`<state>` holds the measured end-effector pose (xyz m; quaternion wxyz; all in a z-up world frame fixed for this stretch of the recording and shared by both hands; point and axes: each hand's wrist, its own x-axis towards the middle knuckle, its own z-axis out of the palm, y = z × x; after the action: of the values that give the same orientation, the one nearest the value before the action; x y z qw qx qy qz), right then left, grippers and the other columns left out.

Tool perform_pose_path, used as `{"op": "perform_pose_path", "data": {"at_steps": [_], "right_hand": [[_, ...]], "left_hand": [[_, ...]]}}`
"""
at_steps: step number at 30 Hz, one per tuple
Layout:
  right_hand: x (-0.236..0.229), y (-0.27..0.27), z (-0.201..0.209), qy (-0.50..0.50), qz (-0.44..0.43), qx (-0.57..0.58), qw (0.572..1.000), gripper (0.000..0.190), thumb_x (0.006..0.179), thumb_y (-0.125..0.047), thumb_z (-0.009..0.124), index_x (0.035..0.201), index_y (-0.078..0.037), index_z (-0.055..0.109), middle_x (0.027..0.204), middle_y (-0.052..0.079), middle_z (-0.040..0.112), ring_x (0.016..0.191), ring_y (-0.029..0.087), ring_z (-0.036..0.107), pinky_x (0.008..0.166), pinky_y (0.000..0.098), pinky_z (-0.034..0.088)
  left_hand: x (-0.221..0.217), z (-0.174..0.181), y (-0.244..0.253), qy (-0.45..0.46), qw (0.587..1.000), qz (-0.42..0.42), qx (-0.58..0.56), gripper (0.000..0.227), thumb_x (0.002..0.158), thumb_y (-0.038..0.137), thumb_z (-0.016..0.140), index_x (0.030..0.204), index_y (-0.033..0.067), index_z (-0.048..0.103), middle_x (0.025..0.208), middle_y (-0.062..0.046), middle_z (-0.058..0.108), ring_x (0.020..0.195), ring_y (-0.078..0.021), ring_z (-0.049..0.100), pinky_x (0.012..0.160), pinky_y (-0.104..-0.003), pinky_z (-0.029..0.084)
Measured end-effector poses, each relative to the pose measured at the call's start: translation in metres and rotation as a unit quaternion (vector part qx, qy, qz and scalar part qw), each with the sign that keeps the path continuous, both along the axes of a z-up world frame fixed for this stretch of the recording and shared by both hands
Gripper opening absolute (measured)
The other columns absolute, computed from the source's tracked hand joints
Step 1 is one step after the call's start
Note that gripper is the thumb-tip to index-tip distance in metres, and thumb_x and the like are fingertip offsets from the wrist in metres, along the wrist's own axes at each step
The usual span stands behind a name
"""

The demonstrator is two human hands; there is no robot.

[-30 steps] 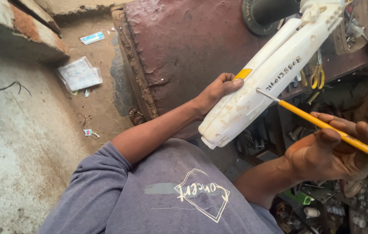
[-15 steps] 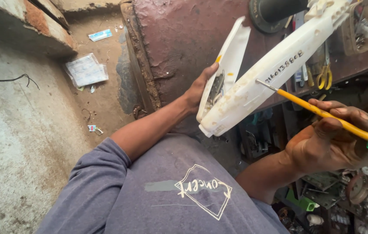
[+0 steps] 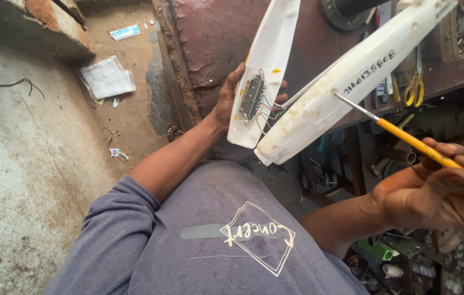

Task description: The person uses a screwdriver to open a white plastic casing, then uses scissors to cut a wire connected to an internal circuit board. The person continues to adjust the wires and components inside the casing.

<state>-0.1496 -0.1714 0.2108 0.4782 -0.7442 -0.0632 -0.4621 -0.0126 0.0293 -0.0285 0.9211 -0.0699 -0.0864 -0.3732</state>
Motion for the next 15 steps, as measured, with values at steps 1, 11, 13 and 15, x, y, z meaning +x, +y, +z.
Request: {"op": "perform_pose_path", "data": {"at_steps": [1,11,13,15], "right_hand": [[-0.001,-0.003,-0.001,0.003,0.001,0.004,1.000,0.016,0.118,-0.010,0.064,0.130,-0.005,0.055,0.115,0.013,0.066,0.102,0.025,0.071,0.092,0.0420,0.068],[-0.005,-0.068,-0.013,0.023,-0.063,0.087,0.994,0.025,0.118,-0.025,0.058,0.117,-0.001,0.064,0.112,0.017,0.067,0.095,0.022,0.067,0.086,0.0364,0.060],[0.002,-0.079,-0.022,0.030,-0.076,0.195,0.977,0.030,0.115,-0.028,0.061,0.119,0.000,0.067,0.105,0.016,0.067,0.089,0.022,0.067,0.079,0.0358,0.059],[0.014,-0.085,-0.035,0.047,-0.125,0.256,0.957,0.032,0.107,-0.032,0.064,0.114,-0.001,0.072,0.092,0.012,0.066,0.074,0.017,0.064,0.063,0.0322,0.056]], "left_hand": [[0.000,0.000,0.002,-0.005,1.000,0.012,-0.003,0.080,0.102,0.059,0.048,0.156,0.0014,0.038,0.139,-0.031,0.057,0.125,-0.0422,0.066,0.104,-0.055,0.059],[0.014,0.010,0.023,-0.047,0.992,0.087,0.083,0.080,0.104,0.060,0.049,0.155,-0.0017,0.041,0.136,-0.029,0.061,0.117,-0.0388,0.071,0.097,-0.051,0.064],[0.018,0.015,0.029,-0.055,0.990,0.091,0.097,0.079,0.104,0.059,0.049,0.155,-0.0015,0.042,0.134,-0.029,0.062,0.116,-0.0378,0.072,0.095,-0.049,0.065],[0.025,0.021,0.036,-0.067,0.990,0.084,0.094,0.078,0.104,0.059,0.050,0.154,-0.0011,0.042,0.132,-0.028,0.063,0.112,-0.0372,0.073,0.092,-0.047,0.066]]}}
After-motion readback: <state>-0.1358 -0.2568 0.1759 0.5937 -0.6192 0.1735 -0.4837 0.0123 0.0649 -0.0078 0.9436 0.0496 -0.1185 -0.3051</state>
